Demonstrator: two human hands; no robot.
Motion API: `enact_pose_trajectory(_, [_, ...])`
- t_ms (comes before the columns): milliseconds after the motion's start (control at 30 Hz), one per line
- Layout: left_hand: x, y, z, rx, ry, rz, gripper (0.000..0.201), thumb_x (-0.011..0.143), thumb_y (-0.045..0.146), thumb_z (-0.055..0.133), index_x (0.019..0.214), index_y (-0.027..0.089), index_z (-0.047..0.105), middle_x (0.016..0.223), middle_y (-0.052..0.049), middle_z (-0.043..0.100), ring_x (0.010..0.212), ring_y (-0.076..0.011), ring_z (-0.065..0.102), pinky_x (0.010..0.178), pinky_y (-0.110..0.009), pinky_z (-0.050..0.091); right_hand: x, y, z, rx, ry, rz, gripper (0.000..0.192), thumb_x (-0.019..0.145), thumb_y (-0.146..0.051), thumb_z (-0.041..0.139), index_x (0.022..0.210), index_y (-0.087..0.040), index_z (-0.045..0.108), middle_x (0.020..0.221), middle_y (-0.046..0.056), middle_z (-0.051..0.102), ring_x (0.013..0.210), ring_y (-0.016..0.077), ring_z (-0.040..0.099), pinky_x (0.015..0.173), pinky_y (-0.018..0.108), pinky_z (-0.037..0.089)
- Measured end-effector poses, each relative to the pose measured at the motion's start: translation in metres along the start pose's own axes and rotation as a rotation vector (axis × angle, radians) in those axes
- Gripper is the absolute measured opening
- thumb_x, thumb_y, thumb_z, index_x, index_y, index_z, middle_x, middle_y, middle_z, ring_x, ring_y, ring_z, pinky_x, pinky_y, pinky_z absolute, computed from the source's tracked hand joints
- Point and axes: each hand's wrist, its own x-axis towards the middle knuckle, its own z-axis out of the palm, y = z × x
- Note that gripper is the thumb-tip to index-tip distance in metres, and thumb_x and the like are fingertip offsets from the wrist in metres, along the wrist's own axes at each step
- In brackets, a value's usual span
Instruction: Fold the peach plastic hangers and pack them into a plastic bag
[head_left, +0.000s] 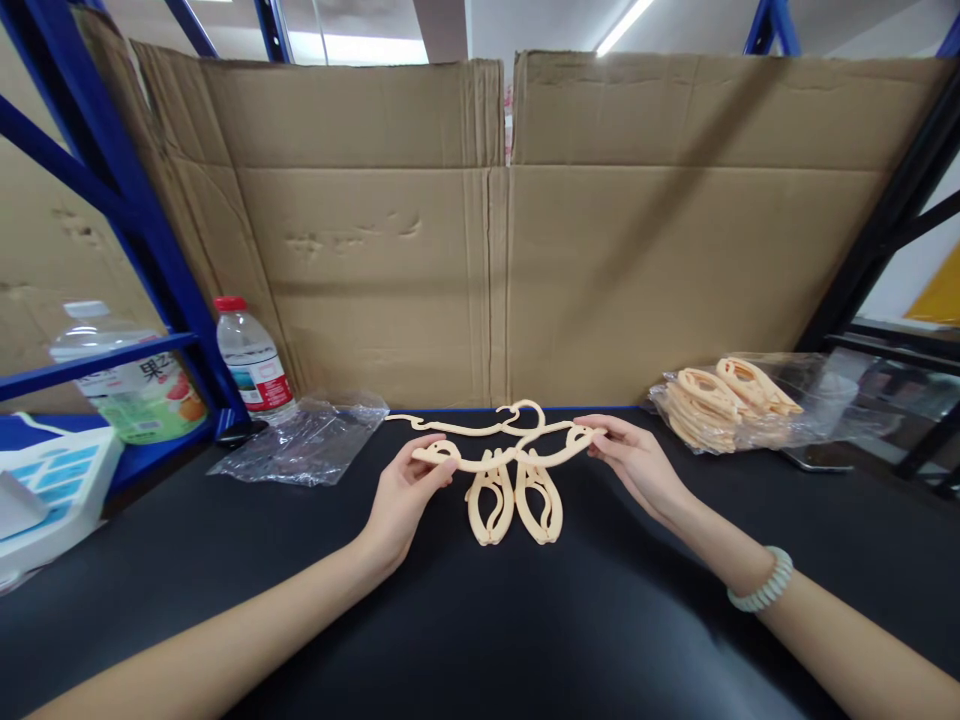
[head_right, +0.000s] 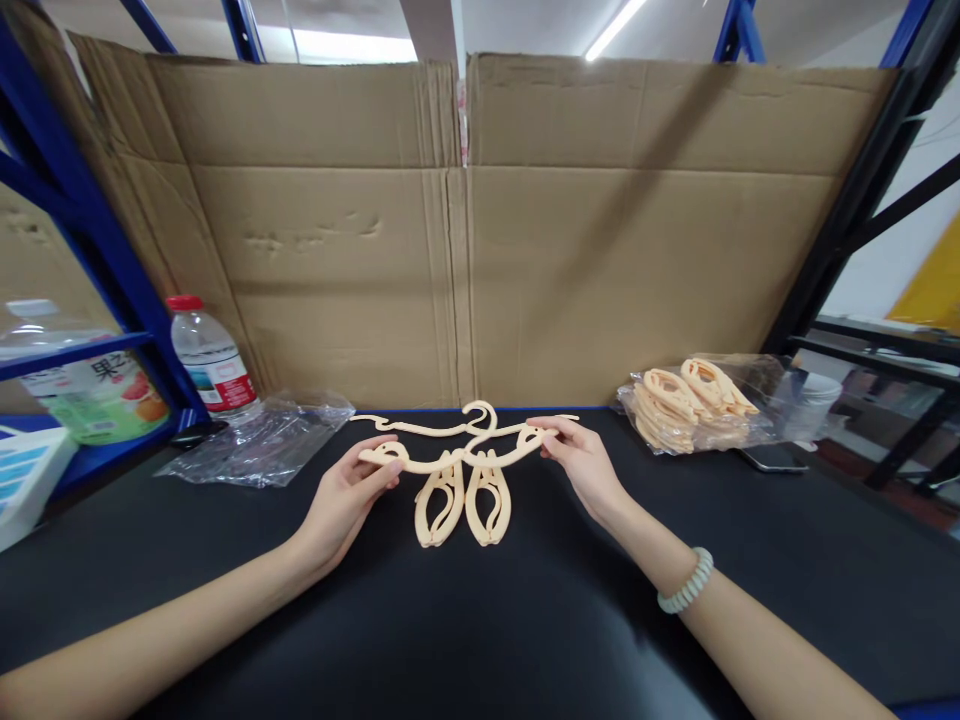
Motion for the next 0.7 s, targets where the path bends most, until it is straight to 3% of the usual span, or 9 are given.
enact_pose_trajectory(133, [-0.004, 0.001, 0.006, -0.02, -0.028, -0.026, 0.034, 0.064, 0.028, 0.077, 0.09, 0.013, 0.062, 0.072, -0.001, 0.062, 0.064, -0.011, 0.055, 0.063, -0.023, 0.045, -0.009, -0.004, 0.013, 0.171, -0.009, 0.064, 0.039, 0.069, -0.037, 0.073, 0.1, -0.019, 0.058, 0.079, 0.002, 0.06, 0.069, 0.0146, 0.057, 0.069, 0.032, 0.05])
enact_pose_trajectory(233, [-0.011, 0.003, 0.012, 0.028, -0.117, -0.061, 0.026, 0.066, 0.031, 0.075, 0.081, 0.013, 0.063, 0.072, -0.002, 0.064, 0.066, -0.013, 0.057, 0.065, -0.025, 0.046, -0.018, -0.006, 0.027, 0.252, -0.066, 0.115, 0.039, 0.067, -0.038, 0.077, 0.09, -0.021, 0.05, 0.071, -0.002, 0.057, 0.059, 0.0118, 0.054, 0.061, 0.03, 0.05])
enact_pose_trajectory(467, [-0.027, 0.005, 0.02, 0.12, -0.287, -0.045, 0.026, 0.071, 0.036, 0.072, 0.083, 0.015, 0.062, 0.07, -0.001, 0.062, 0.069, -0.0147, 0.059, 0.068, -0.027, 0.048, -0.034, -0.012, 0.045, 0.145, -0.273, 0.12, 0.033, 0.072, -0.042, 0.075, 0.074, -0.018, 0.052, 0.073, 0.001, 0.061, 0.066, 0.0136, 0.058, 0.067, 0.03, 0.051])
enact_pose_trajectory(700, [-0.027, 0.004, 0.019, 0.102, -0.261, -0.009, 0.033, 0.073, 0.036, 0.071, 0.096, 0.016, 0.057, 0.071, -0.001, 0.063, 0.072, -0.0165, 0.062, 0.07, -0.028, 0.05, -0.036, -0.018, 0.04, 0.078, -0.515, 0.113, 0.03, 0.081, -0.044, 0.066, 0.083, -0.014, 0.062, 0.078, 0.005, 0.063, 0.072, 0.0158, 0.061, 0.071, 0.031, 0.051])
